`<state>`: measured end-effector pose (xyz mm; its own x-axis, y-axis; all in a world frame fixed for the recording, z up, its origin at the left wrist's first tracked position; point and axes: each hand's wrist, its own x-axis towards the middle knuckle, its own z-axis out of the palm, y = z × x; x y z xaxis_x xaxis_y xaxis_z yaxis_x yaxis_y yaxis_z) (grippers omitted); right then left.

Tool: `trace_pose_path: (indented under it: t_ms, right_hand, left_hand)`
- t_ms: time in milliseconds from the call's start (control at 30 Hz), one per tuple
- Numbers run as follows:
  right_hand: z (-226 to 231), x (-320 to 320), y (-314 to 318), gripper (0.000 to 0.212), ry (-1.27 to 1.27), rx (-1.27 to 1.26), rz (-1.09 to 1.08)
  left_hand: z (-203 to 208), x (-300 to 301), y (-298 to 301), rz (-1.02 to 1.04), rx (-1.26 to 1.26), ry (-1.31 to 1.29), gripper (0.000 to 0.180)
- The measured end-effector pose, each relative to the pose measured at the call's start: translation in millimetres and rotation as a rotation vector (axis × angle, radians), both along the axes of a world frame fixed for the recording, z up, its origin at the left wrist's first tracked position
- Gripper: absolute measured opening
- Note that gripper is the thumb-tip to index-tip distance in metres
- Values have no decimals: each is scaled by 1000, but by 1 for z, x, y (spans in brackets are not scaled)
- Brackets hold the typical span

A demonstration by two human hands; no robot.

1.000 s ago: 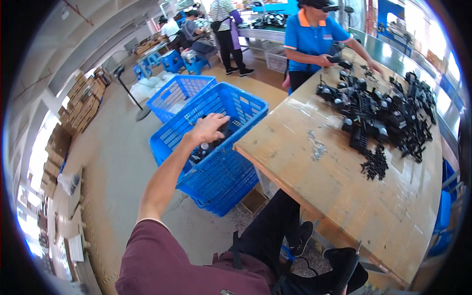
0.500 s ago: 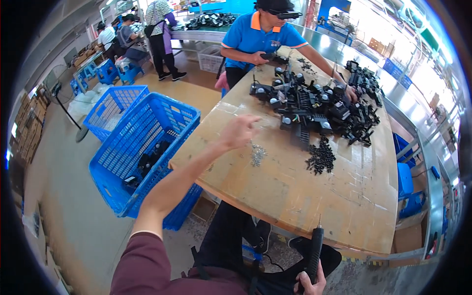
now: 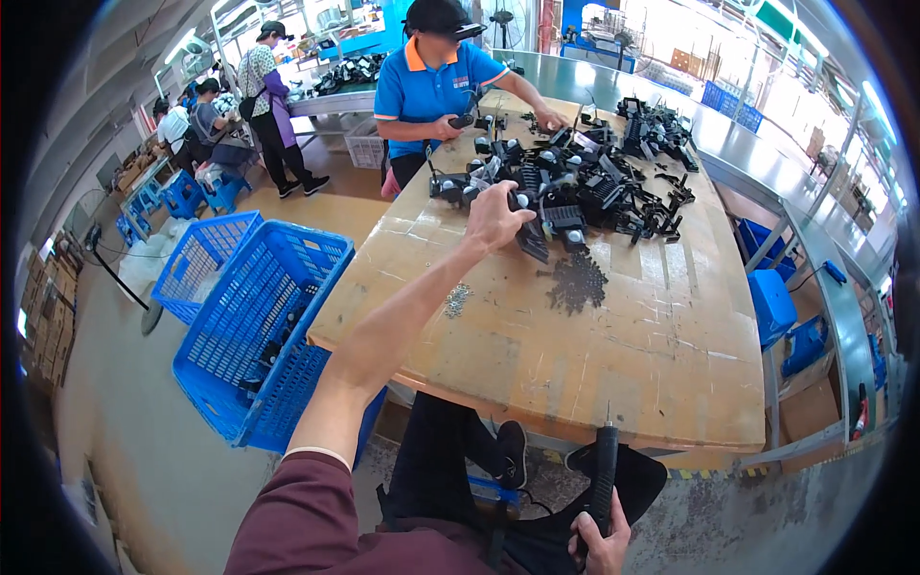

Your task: The person assembles electronic components by picking up a housing and a sensor, then using a power screwdriver to fasten them together. They pick up a bracket and screw it onto the housing before placing the completed unit into a blue crate.

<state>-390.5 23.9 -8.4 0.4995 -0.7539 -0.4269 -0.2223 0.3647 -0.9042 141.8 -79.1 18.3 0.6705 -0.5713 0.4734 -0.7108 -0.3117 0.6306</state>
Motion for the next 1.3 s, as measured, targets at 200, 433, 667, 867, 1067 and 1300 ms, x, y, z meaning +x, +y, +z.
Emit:
trace_pose_path:
  t_ms: [200, 433, 667, 867, 1067, 1300]
  right_hand:
    - [-6, -22, 9, 77, -16, -3, -20]
    - [-18, -48, 2, 72, -62, -56, -183]
    - [-15, -44, -21, 75, -165, -41, -275]
    - [-20, -51, -38, 75, -189, -58, -324]
    - [-9, -36, -87, 75, -123, -166, -286]
    - [-27, 14, -204, 66, -159, -549, -278]
  left_hand:
    - [52, -4, 34, -239, -130, 64, 68]
    - [124, -107, 31, -1039, 464, 118, 49]
    - [15, -173, -81, -1579, 861, 391, 55]
    - [-20, -182, -58, -815, 292, -17, 55]
    - [-58, -242, 58, -716, 516, -202, 96]
    - [-13, -159, -9, -1109, 493, 87, 85]
